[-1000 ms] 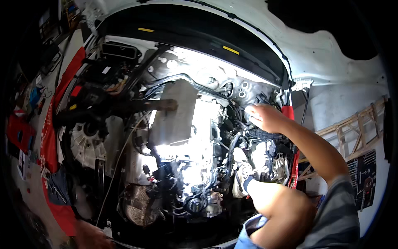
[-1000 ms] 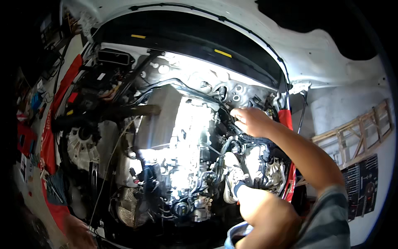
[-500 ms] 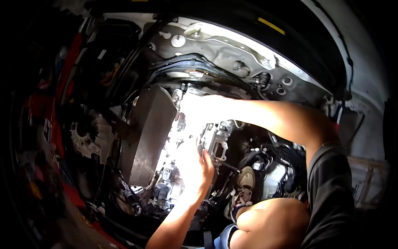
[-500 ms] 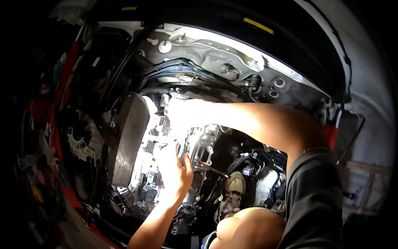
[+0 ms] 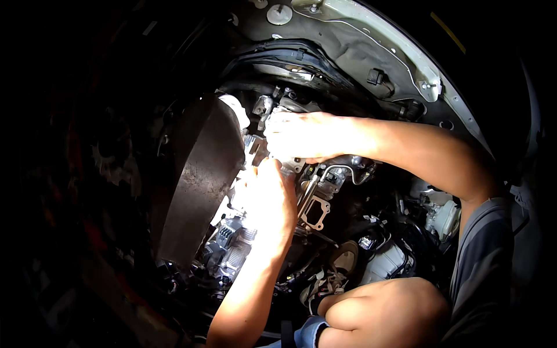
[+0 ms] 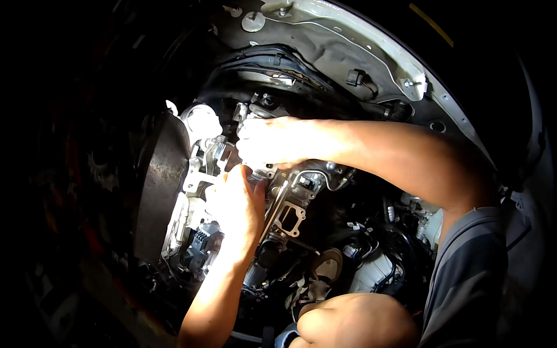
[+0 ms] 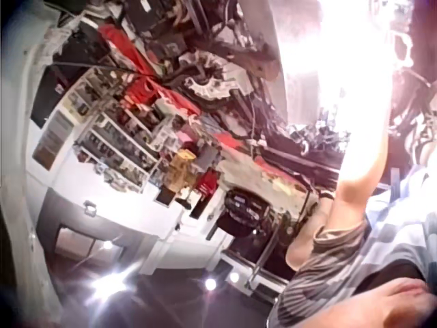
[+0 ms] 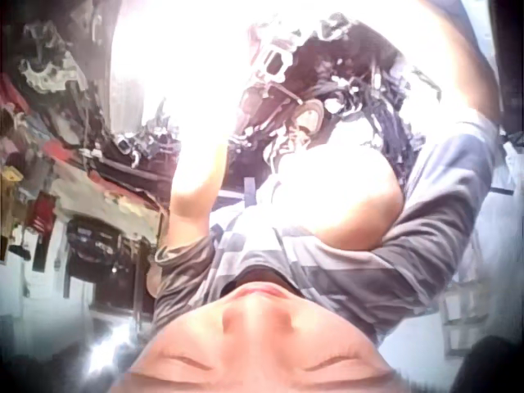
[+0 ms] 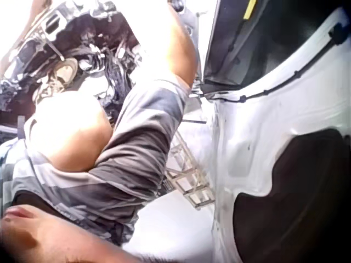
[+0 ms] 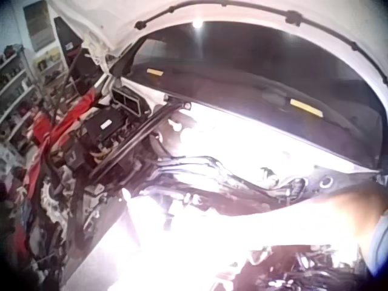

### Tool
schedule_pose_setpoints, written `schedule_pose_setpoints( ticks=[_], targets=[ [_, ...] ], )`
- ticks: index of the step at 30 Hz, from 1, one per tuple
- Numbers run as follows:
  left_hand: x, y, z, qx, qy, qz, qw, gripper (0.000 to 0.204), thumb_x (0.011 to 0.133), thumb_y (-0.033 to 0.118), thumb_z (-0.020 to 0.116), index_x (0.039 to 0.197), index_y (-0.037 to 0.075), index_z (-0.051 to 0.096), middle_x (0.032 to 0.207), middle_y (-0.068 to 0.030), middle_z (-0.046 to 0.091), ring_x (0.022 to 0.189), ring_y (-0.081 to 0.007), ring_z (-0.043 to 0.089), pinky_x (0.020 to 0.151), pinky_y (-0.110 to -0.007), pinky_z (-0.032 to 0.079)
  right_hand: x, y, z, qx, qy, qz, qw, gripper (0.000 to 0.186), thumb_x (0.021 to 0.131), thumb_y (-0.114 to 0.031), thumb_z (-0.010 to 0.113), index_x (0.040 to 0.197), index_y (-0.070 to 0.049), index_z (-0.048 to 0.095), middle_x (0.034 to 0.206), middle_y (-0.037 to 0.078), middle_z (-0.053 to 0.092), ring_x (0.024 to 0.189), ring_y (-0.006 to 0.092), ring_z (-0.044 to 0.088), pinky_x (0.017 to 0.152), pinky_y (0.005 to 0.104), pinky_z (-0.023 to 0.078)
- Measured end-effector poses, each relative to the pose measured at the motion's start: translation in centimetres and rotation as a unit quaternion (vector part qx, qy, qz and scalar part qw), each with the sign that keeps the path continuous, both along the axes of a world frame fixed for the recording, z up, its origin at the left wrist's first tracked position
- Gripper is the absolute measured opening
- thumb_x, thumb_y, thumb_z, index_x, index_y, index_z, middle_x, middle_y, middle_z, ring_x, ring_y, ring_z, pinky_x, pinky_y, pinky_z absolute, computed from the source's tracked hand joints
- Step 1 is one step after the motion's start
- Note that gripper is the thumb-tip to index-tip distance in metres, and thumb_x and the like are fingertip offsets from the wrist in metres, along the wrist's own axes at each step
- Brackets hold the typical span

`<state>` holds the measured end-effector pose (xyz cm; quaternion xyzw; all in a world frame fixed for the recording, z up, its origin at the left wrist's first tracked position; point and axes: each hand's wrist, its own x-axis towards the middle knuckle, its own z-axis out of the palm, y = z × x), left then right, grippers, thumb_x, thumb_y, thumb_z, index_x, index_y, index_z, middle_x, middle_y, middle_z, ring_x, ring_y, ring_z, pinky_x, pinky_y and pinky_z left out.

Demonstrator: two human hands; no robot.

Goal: The person removes metal brackets and components from a car engine by hand and using a wrench, washes parts in a container of liquid, and installs pieces back onto the engine block.

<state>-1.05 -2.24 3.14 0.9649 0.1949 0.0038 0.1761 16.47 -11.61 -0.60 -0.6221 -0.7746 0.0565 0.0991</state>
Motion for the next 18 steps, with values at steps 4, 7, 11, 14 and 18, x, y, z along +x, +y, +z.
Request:
schedule_pose_setpoints(
  ticks=[4,7,11,14,18],
  targets=[
    [0.6,-0.5,-0.9,0.014,-0.009,-0.006,1.0,0.053,0.064,0.021,0.088,0.107,0.009,0.059,0.098,-0.0105,0.063,0.092,-0.0303,0.058,0.082,-0.042,0.045,0.6,0.0,1.0,-0.101,0.086,-0.004,0.991,0.065,0.058,-0.019,0.085,0.115,-0.003,0.058,0.12,0.014,0.056,0.122,0.0317,0.047,0.112,0.0393,0.037],
    [0.5,0.0,0.2,-0.011,-0.04,0.002,0.999,0.054,0.063,0.021,0.089,0.107,0.009,0.059,0.098,-0.0104,0.063,0.091,-0.0294,0.058,0.083,-0.042,0.044,0.3,0.8,1.0,-0.063,0.035,0.022,0.997,0.047,0.068,-0.012,0.075,0.11,0.0,0.06,0.114,0.012,0.06,0.119,0.0298,0.051,0.111,0.0413,0.038],
    [0.4,-0.3,-0.5,0.003,-0.035,-0.003,0.999,0.053,0.063,0.021,0.089,0.104,0.009,0.059,0.095,-0.009,0.063,0.091,-0.0277,0.059,0.081,-0.041,0.042,-0.2,0.1,1.1,-0.086,0.005,0.032,0.996,0.041,0.069,-0.009,0.07,0.107,0.003,0.06,0.111,0.014,0.061,0.119,0.0317,0.052,0.113,0.0423,0.036],
    [0.6,0.0,-0.9,0.012,-0.037,-0.011,0.999,0.054,0.062,0.027,0.089,0.102,0.009,0.058,0.094,-0.0036,0.063,0.091,-0.0228,0.059,0.081,-0.039,0.04,0.5,0.4,1.0,-0.091,0.086,0.001,0.992,0.05,0.066,-0.008,0.074,0.113,0.001,0.059,0.118,0.015,0.06,0.123,0.0328,0.05,0.114,0.0411,0.035],
    [0.9,0.0,-1.0,0.015,-0.019,-0.01,1.0,0.056,0.065,0.028,0.088,0.106,0.009,0.056,0.094,-0.004,0.062,0.091,-0.0224,0.059,0.084,-0.039,0.039,0.4,0.0,1.2,-0.027,0.012,-0.031,0.999,0.063,0.062,-0.019,0.082,0.117,0.0,0.059,0.129,0.014,0.056,0.128,0.0259,0.048,0.116,0.0387,0.033]
  ],
)
